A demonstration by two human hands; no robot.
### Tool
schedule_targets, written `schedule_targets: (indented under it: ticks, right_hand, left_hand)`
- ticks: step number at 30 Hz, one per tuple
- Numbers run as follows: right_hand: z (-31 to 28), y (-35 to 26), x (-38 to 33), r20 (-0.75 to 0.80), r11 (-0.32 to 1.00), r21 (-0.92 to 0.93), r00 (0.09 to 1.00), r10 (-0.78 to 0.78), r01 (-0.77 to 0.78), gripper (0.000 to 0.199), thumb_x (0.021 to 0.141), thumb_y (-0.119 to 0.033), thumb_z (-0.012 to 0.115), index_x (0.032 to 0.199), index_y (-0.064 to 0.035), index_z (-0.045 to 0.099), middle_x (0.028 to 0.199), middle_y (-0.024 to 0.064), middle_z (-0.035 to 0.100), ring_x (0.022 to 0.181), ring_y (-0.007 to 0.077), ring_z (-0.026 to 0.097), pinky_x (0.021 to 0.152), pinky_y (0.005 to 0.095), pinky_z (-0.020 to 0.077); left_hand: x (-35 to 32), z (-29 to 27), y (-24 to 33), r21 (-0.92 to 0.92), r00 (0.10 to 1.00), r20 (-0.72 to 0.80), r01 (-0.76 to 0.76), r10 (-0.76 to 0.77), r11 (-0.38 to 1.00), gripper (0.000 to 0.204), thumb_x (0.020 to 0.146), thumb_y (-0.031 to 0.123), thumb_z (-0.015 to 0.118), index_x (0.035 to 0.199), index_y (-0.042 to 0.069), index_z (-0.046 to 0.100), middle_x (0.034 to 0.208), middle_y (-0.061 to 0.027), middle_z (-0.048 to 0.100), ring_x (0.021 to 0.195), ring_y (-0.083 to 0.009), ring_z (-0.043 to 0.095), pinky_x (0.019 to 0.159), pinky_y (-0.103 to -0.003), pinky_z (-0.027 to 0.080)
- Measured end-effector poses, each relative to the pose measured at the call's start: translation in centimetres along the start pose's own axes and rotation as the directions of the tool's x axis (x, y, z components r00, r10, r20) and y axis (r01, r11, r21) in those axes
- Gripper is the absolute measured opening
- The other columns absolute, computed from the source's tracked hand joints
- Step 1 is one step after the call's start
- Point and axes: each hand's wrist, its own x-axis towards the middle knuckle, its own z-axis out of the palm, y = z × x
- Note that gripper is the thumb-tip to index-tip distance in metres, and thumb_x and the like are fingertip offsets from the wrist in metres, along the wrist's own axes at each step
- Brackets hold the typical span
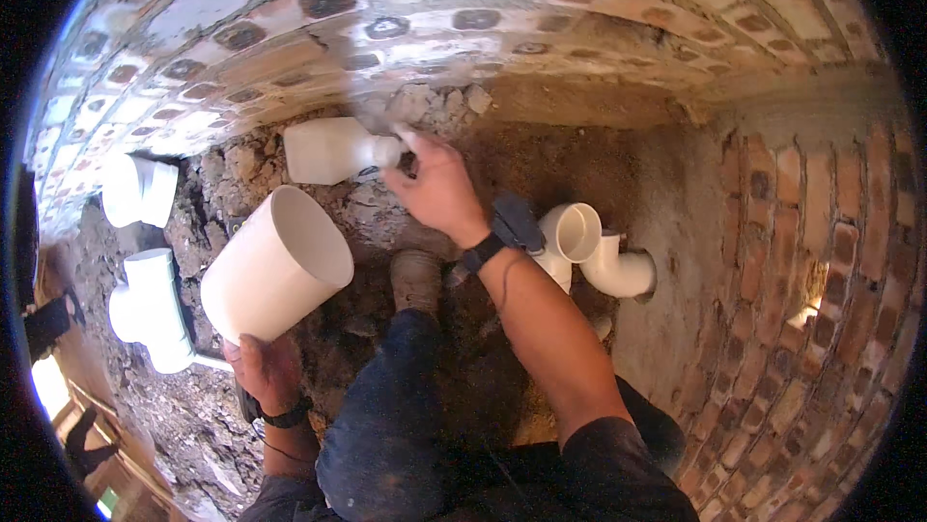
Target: The person applies adhesive from a bottle to several PVC pipe fittings and pipe sections using a brush-tip applicator, then joins the sections together to form a drainage assembly in a trench. The person also uses a tape measure to check the length of a pipe section.
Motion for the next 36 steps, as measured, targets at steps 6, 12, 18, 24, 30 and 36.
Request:
schedule_targets:
  ticks: [6, 12, 18, 24, 30, 36]
  right_hand:
    - [-6.1, 0.8, -11.8, -0.123, 0.963, -0.202, 0.980, 0.155, -0.178, 0.054, 0.085, -0.015, 0.078, 0.133, 0.0007, 0.059, 0.097, 0.0123, 0.067, 0.067, 0.0169, 0.055, 0.064, 0.0324, 0.0506]
    - [-20.5, -4.4, -27.2, 0.103, 0.770, -0.498, 0.854, 0.510, -0.400, 0.033, 0.086, -0.015, 0.074, 0.113, 0.0015, 0.068, 0.091, 0.0203, 0.070, 0.078, 0.0347, 0.070, 0.070, 0.0406, 0.0545]
    - [-25.4, -5.6, -29.7, -0.279, 0.737, -0.502, 0.891, 0.358, -0.453, 0.035, 0.086, -0.019, 0.073, 0.115, 0.0007, 0.066, 0.103, 0.0198, 0.070, 0.091, 0.0381, 0.070, 0.075, 0.0449, 0.0581]
    - [-27.5, -6.9, -33.9, -0.241, 0.707, -0.530, 0.882, 0.405, -0.469, 0.035, 0.086, -0.020, 0.072, 0.115, -0.0024, 0.065, 0.094, 0.0153, 0.064, 0.085, 0.0366, 0.067, 0.071, 0.0461, 0.0562]
    - [-29.9, -7.3, -35.8, -0.285, 0.744, -0.508, 0.899, 0.331, -0.435, 0.035, 0.085, -0.020, 0.072, 0.114, -0.0018, 0.064, 0.094, 0.0134, 0.064, 0.083, 0.0335, 0.066, 0.074, 0.0433, 0.0556]
    - [-30.6, -7.4, -36.7, -0.268, 0.766, -0.494, 0.910, 0.317, -0.412, 0.036, 0.086, -0.020, 0.072, 0.114, -0.0005, 0.063, 0.094, 0.0126, 0.064, 0.085, 0.0297, 0.066, 0.074, 0.0417, 0.0548]
  left_hand:
    - [1.1, 2.6, 0.2, 0.043, 0.991, 0.133, 0.022, -0.028, 0.999, 0.046, 0.098, 0.030, 0.066, 0.126, -0.006, 0.058, 0.127, -0.0154, 0.063, 0.118, -0.0282, 0.059, 0.103, -0.042, 0.044]
    - [3.6, 14.3, -0.7, 0.500, 0.697, 0.714, -0.435, -0.072, 0.748, 0.021, 0.090, 0.015, 0.069, 0.100, -0.004, 0.068, 0.103, -0.0225, 0.069, 0.090, -0.0354, 0.067, 0.077, -0.040, 0.051]
    - [1.5, 29.6, -9.8, 0.292, 0.316, 0.941, -0.581, -0.120, 0.760, 0.013, 0.089, 0.007, 0.068, 0.098, -0.002, 0.067, 0.087, -0.0218, 0.063, 0.081, -0.0421, 0.061, 0.072, -0.047, 0.050]
    - [-3.0, 34.1, -16.9, 0.094, -0.029, 0.983, -0.774, -0.183, 0.626, 0.013, 0.086, 0.005, 0.067, 0.097, -0.002, 0.067, 0.090, -0.0200, 0.066, 0.087, -0.0408, 0.061, 0.078, -0.051, 0.049]
    - [-4.8, 35.3, -19.4, -0.067, -0.193, 0.954, -0.883, -0.231, 0.464, 0.007, 0.086, 0.008, 0.068, 0.090, 0.003, 0.066, 0.087, -0.0162, 0.065, 0.088, -0.0387, 0.062, 0.082, -0.049, 0.050]
    - [-5.2, 36.1, -19.5, -0.157, -0.276, 0.918, -0.912, -0.285, 0.378, 0.009, 0.086, 0.010, 0.066, 0.090, 0.002, 0.063, 0.086, -0.0162, 0.065, 0.088, -0.0373, 0.062, 0.085, -0.046, 0.050]
